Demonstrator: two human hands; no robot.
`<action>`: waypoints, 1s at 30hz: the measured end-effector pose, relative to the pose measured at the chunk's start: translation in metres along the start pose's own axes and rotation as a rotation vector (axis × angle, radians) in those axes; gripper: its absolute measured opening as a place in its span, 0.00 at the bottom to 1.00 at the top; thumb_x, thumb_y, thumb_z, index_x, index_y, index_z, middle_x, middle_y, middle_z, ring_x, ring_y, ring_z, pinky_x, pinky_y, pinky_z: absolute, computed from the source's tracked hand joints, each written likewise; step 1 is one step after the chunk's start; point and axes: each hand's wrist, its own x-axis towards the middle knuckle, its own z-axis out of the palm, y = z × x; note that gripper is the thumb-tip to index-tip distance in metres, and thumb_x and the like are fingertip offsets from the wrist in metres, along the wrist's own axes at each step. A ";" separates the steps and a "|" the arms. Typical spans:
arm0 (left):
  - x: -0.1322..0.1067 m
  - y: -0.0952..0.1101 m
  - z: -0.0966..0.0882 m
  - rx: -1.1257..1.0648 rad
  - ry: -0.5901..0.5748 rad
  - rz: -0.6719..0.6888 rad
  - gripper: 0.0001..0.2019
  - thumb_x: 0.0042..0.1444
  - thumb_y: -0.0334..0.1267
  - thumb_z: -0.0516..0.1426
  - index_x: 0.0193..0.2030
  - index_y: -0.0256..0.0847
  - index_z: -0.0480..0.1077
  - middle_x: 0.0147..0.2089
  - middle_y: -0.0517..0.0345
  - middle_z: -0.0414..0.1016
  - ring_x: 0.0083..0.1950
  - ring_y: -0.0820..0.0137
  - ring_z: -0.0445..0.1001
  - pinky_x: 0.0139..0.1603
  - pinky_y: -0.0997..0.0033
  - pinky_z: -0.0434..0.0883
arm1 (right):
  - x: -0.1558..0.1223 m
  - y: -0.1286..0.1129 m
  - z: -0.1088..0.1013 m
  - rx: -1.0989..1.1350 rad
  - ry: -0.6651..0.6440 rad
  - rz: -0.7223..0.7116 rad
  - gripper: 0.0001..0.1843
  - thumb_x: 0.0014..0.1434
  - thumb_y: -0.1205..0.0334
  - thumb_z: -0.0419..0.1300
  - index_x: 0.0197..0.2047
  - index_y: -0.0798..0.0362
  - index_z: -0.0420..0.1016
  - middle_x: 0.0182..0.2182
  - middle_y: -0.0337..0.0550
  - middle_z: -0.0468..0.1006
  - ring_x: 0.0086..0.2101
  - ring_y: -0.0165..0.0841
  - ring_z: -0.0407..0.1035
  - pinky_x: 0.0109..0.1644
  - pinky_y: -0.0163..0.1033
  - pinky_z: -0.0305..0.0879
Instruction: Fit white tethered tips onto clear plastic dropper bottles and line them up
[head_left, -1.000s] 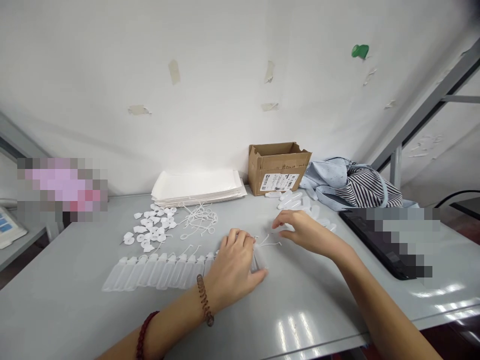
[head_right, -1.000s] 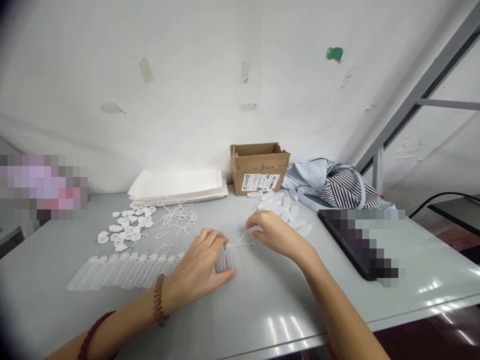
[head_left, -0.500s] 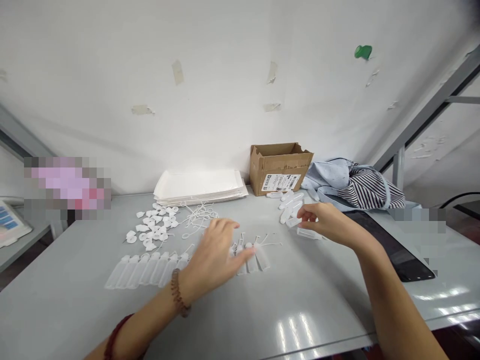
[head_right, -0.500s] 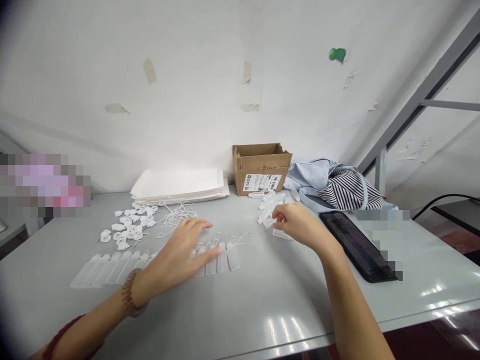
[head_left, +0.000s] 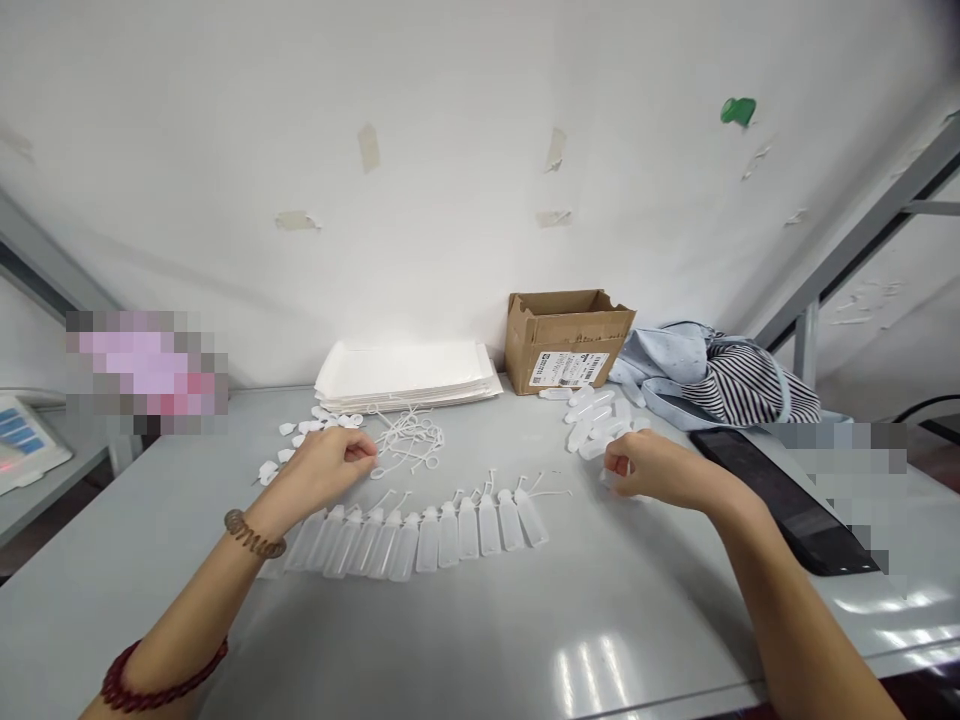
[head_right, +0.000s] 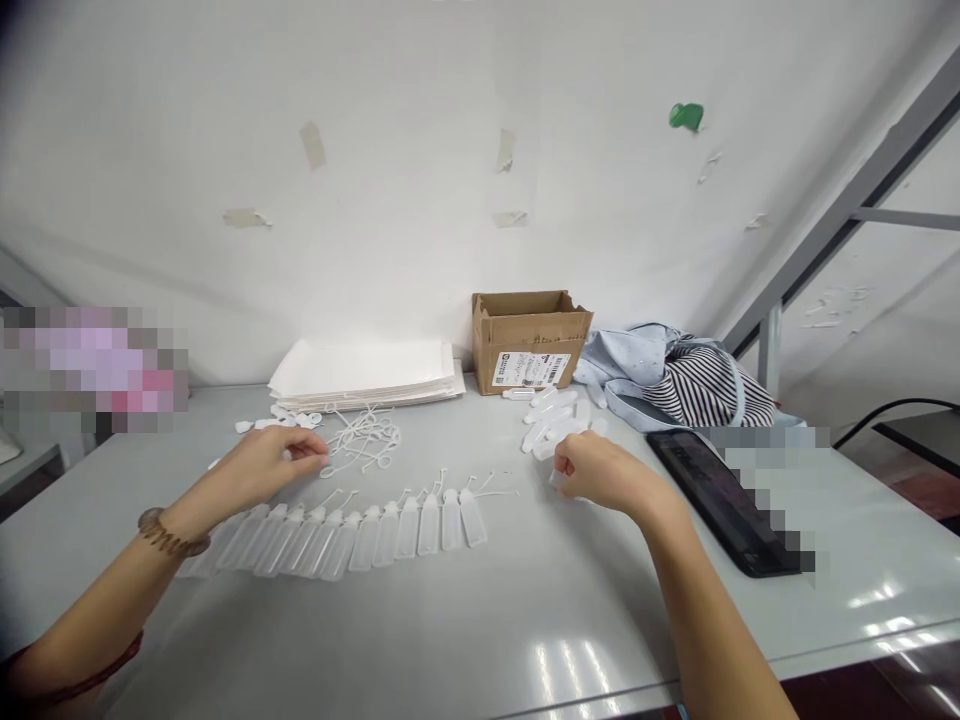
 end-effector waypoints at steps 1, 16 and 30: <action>-0.001 -0.001 0.001 -0.003 -0.017 0.004 0.10 0.47 0.44 0.54 0.28 0.43 0.74 0.32 0.57 0.79 0.38 0.60 0.76 0.38 0.67 0.68 | -0.001 -0.003 -0.001 0.011 -0.003 -0.014 0.02 0.43 0.68 0.61 0.24 0.53 0.75 0.26 0.45 0.75 0.29 0.37 0.69 0.29 0.37 0.61; -0.015 0.005 0.017 -0.005 0.028 0.173 0.10 0.51 0.39 0.50 0.25 0.42 0.69 0.32 0.53 0.74 0.38 0.60 0.71 0.40 0.61 0.67 | -0.001 -0.075 0.026 1.131 0.077 -0.124 0.15 0.52 0.51 0.65 0.39 0.50 0.72 0.31 0.41 0.78 0.36 0.35 0.73 0.45 0.42 0.65; -0.054 0.074 0.052 -1.010 0.150 0.224 0.02 0.53 0.36 0.61 0.33 0.43 0.74 0.38 0.59 0.79 0.40 0.69 0.78 0.42 0.70 0.78 | -0.008 -0.110 0.057 1.583 -0.191 -0.160 0.13 0.47 0.64 0.71 0.31 0.52 0.70 0.35 0.38 0.77 0.36 0.30 0.74 0.46 0.36 0.64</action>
